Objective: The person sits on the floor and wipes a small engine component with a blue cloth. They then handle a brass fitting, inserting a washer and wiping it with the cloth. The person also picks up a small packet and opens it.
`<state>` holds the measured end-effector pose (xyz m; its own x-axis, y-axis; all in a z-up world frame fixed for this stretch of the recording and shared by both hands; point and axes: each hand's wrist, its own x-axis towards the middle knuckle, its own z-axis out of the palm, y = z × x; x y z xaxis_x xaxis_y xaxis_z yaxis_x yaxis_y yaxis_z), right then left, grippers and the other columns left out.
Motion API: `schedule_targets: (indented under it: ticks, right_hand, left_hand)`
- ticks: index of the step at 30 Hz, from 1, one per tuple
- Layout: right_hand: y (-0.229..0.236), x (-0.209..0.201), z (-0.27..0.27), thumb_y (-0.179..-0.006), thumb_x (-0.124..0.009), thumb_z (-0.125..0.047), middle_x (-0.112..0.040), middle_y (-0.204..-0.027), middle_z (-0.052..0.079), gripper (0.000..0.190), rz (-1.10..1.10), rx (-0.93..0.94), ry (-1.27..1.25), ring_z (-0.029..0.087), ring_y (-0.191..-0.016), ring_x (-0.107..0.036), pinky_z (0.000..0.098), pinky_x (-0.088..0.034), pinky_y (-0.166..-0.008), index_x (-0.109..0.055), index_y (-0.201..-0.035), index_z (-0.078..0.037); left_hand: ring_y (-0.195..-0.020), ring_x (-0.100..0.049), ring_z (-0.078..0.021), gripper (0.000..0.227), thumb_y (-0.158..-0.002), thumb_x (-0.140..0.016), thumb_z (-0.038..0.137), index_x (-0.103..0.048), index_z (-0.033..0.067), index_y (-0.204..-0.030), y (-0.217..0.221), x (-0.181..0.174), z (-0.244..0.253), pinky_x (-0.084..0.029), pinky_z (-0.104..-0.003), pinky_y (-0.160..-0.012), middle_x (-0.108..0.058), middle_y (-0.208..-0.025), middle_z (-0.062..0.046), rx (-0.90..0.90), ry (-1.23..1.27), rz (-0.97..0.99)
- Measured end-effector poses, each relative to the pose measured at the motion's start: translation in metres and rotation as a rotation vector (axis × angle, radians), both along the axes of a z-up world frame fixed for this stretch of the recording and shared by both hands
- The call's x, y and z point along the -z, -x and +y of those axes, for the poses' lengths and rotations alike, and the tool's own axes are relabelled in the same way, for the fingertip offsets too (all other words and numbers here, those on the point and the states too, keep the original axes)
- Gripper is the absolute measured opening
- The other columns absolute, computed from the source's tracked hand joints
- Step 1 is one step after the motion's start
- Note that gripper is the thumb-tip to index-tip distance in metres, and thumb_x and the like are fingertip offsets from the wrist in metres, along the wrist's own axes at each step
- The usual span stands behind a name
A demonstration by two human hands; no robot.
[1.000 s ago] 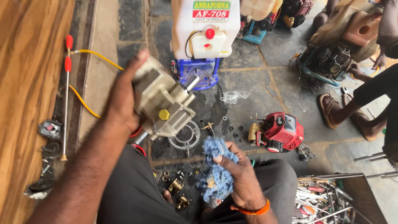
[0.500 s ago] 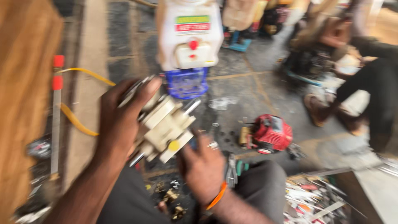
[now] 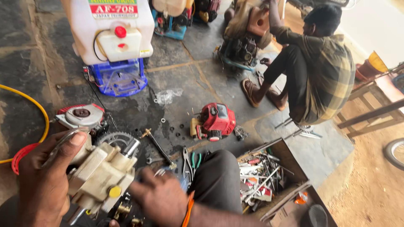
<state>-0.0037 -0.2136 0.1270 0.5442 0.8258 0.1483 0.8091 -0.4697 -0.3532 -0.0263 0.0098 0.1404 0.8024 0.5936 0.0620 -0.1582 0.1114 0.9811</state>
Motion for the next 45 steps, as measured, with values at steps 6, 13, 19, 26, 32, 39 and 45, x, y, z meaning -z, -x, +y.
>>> schedule_targets:
  ticks: [6,13,19,26,32,39,45]
  right_hand:
    - [0.003,0.018,0.005,-0.098,-0.065,-0.022,-0.069,-0.114,0.018,0.038,-0.007,0.051,0.175,0.033,-0.083,-0.073,0.0470,-0.057,-0.077,-0.063,-0.135,-0.016]
    - [0.004,0.063,-0.002,-0.097,-0.069,-0.017,-0.072,-0.117,0.020,0.057,0.764,-0.096,-0.265,0.032,-0.105,-0.073,0.0410,-0.057,-0.093,-0.055,-0.151,-0.009]
    - [-0.014,0.053,0.008,-0.086,-0.081,-0.021,-0.066,-0.120,0.007,0.049,-0.092,-0.182,0.419,0.031,-0.108,-0.067,0.0469,-0.055,-0.075,-0.067,-0.131,-0.009]
    - [0.002,0.084,0.023,-0.095,-0.064,-0.036,-0.068,-0.124,0.013,0.053,0.310,0.048,0.396,0.031,-0.111,-0.067,0.0432,-0.054,-0.094,-0.060,-0.143,-0.014]
    - [-0.034,0.095,-0.001,-0.093,-0.062,-0.037,-0.068,-0.122,0.011,0.048,1.753,0.100,-0.768,0.022,-0.108,-0.068,0.0368,-0.055,-0.096,-0.060,-0.130,-0.005]
    - [-0.061,0.109,-0.002,-0.113,-0.058,-0.024,-0.059,-0.114,0.012,0.029,1.690,0.370,-1.105,0.023,-0.102,-0.061,0.0400,-0.051,-0.092,-0.054,-0.129,0.000]
    - [0.010,0.090,0.078,-0.105,-0.047,-0.028,-0.047,-0.153,0.018,0.057,0.956,0.310,-0.860,0.025,-0.142,-0.043,0.0344,-0.031,-0.116,-0.031,-0.155,-0.005]
  left_hand:
    - [-0.092,-0.063,-0.0113,0.030,-0.097,-0.075,0.022,-0.073,-0.0017,-0.116,-0.004,0.023,-0.005,-0.051,-0.028,-0.081,-0.071,-0.104,-0.005,-0.080,0.027,0.077]
    - [-0.092,-0.067,-0.0122,0.031,-0.097,-0.072,0.030,-0.073,0.0038,-0.113,-0.005,0.058,0.014,-0.054,-0.028,-0.082,-0.072,-0.103,-0.003,-0.113,0.159,0.141]
    - [-0.086,-0.063,-0.0158,0.033,-0.092,-0.078,0.029,-0.072,-0.0012,-0.103,-0.003,0.099,0.021,-0.050,-0.031,-0.074,-0.069,-0.094,-0.005,-0.047,0.158,0.202]
    - [-0.089,-0.067,-0.0166,0.047,-0.085,-0.082,0.038,-0.077,-0.0021,-0.108,-0.008,0.111,0.012,-0.054,-0.033,-0.079,-0.074,-0.102,-0.010,-0.108,0.324,0.202]
    - [-0.089,-0.074,-0.0235,0.061,-0.083,-0.068,0.055,-0.066,0.0075,-0.121,-0.003,0.118,0.040,-0.060,-0.040,-0.078,-0.075,-0.103,-0.009,-0.123,0.854,0.365]
    - [-0.091,-0.074,-0.0258,0.069,-0.085,-0.059,0.064,-0.062,0.0058,-0.123,0.003,0.124,0.044,-0.063,-0.041,-0.077,-0.072,-0.107,-0.014,-0.050,0.934,0.294]
    - [-0.096,-0.072,-0.0242,0.067,-0.085,-0.063,0.063,-0.063,0.0083,-0.124,-0.005,0.127,0.032,-0.059,-0.040,-0.081,-0.072,-0.110,-0.010,-0.104,0.887,0.314]
